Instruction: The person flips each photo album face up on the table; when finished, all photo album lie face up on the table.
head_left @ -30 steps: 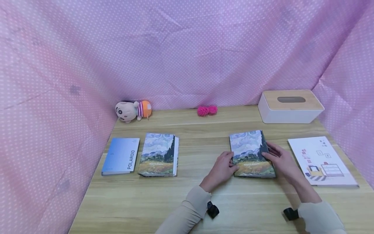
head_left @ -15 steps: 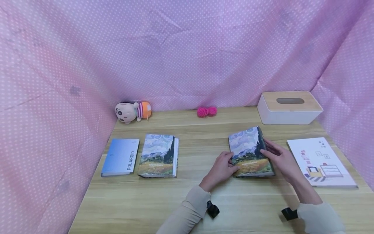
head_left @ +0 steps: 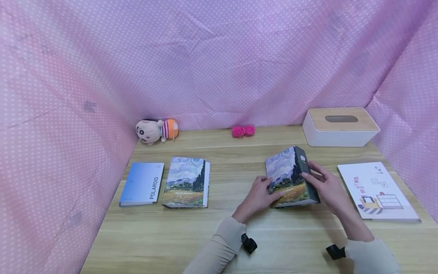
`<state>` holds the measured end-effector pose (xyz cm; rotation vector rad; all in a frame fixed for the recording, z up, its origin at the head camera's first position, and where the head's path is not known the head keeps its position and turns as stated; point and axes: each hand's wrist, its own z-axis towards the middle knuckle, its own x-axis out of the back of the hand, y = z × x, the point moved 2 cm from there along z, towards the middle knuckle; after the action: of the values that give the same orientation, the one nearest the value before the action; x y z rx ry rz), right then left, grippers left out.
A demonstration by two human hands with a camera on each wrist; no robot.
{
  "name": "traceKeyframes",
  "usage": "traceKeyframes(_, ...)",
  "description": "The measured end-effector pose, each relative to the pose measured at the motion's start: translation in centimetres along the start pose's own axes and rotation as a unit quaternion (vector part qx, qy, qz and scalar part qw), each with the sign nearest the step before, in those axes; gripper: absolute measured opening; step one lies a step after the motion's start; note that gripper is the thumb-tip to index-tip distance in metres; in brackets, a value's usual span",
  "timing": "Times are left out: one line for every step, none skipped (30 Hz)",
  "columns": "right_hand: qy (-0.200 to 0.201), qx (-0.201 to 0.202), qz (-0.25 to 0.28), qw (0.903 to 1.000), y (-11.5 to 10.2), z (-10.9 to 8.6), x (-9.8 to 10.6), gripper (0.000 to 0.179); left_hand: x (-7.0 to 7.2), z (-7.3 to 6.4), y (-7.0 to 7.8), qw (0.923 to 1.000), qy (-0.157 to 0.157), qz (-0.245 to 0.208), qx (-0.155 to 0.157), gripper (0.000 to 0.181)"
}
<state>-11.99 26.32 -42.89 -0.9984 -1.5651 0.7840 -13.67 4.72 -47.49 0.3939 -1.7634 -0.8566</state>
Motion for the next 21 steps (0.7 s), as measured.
traceKeyframes(0.0, -0.002, 0.0, 1.0, -0.1, 0.0, 0.0, 0.081, 0.1, 0.0, 0.0, 1.0, -0.003, 0.003, 0.0, 0.072)
traceKeyframes(0.002, -0.003, 0.005, 1.0, -0.1, 0.0, -0.1, 0.081, 0.2, 0.0, 0.0, 1.0, -0.006, 0.006, -0.001, 0.072)
traceKeyframes(0.006, -0.003, 0.008, 1.0, -0.2, 0.0, -0.1, 0.081, 0.3, 0.0, 0.0, 0.9999, -0.01, 0.007, 0.0, 0.072)
traceKeyframes(0.012, 0.0, 0.01, 0.9999, -0.2, 0.0, -0.2, 0.08, 0.3, 0.0, 0.0, 0.9999, -0.014, 0.007, 0.002, 0.072)
traceKeyframes(0.019, 0.004, 0.018, 0.9997, -0.2, 0.0, -0.3, 0.079, 0.4, 0.0, 0.0, 0.9998, -0.017, 0.004, 0.001, 0.072)
traceKeyframes(0.025, 0.009, 0.025, 0.9993, -0.3, 0.0, -0.3, 0.077, 0.4, 0.0, -0.1, 0.9998, -0.019, -0.002, 0.001, 0.071)
traceKeyframes(0.03, 0.016, 0.036, 0.9988, -0.3, 0.0, -0.4, 0.075, 0.5, 0.0, -0.2, 0.9998, -0.02, -0.006, 0.001, 0.071)
traceKeyframes(0.033, 0.026, 0.051, 0.9978, -0.3, 0.1, -0.6, 0.072, 0.5, 0.0, -0.3, 0.9997, -0.021, -0.013, 0.001, 0.071)
traceKeyframes(0.037, 0.034, 0.06, 0.9969, -0.3, 0.1, -0.7, 0.07, 0.6, 0.0, -0.4, 0.9996, -0.021, -0.019, -0.001, 0.07)
traceKeyframes(0.039, 0.04, 0.071, 0.9959, -0.4, 0.1, -0.9, 0.067, 0.6, 0.0, -0.5, 0.9994, -0.02, -0.028, -0.004, 0.07)
traceKeyframes(0.04, 0.046, 0.082, 0.9947, -0.4, 0.1, -1.0, 0.065, 0.6, 0.0, -0.6, 0.9992, -0.019, -0.035, -0.009, 0.069)
traceKeyframes(0.041, 0.051, 0.091, 0.9937, -0.5, 0.1, -1.1, 0.064, 0.7, 0.0, -0.6, 0.9988, -0.019, -0.045, -0.012, 0.069)
traceKeyframes(0.038, 0.055, 0.11, 0.9917, -0.6, 0.1, -1.3, 0.063, 0.7, 0.0, -0.7, 0.9982, -0.02, -0.054, -0.016, 0.069)
traceKeyframes(0.035, 0.058, 0.13, 0.9892, -0.7, 0.1, -1.4, 0.062, 0.8, 0.0, -0.7, 0.9974, -0.021, -0.066, -0.021, 0.068)
traceKeyframes(0.032, 0.061, 0.144, 0.9872, -0.8, 0.1, -1.6, 0.061, 0.9, 0.0, -0.7, 0.9964, -0.021, -0.079, -0.023, 0.067)
traceKeyframes(0.026, 0.064, 0.165, 0.9838, -0.9, 0.1, -1.7, 0.061, 1.1, -0.1, -0.7, 0.9951, -0.022, -0.093, -0.026, 0.066)
traceKeyframes(0.02, 0.07, 0.182, 0.9805, -1.1, 0.1, -1.9, 0.06, 1.2, -0.1, -0.7, 0.9939, -0.022, -0.104, -0.03, 0.065)
traceKeyframes(0.012, 0.077, 0.207, 0.9752, -1.2, 0.1, -2.0, 0.059, 1.4, -0.1, -0.6, 0.9925, -0.023, -0.115, -0.034, 0.063)
traceKeyframes(0.002, 0.087, 0.232, 0.969, -1.4, 0.1, -2.1, 0.058, 1.6, -0.2, -0.5, 0.9911, -0.022, -0.126, -0.038, 0.062)
traceKeyframes(-0.007, 0.097, 0.246, 0.9645, -1.5, 0.0, -2.3, 0.057, 1.8, -0.2, -0.4, 0.9898, -0.021, -0.135, -0.042, 0.061)
traceKeyframes(-0.015, 0.11, 0.254, 0.9608, -1.6, 0.0, -2.4, 0.056, 2.1, -0.3, -0.2, 0.9884, -0.02, -0.143, -0.048, 0.06)
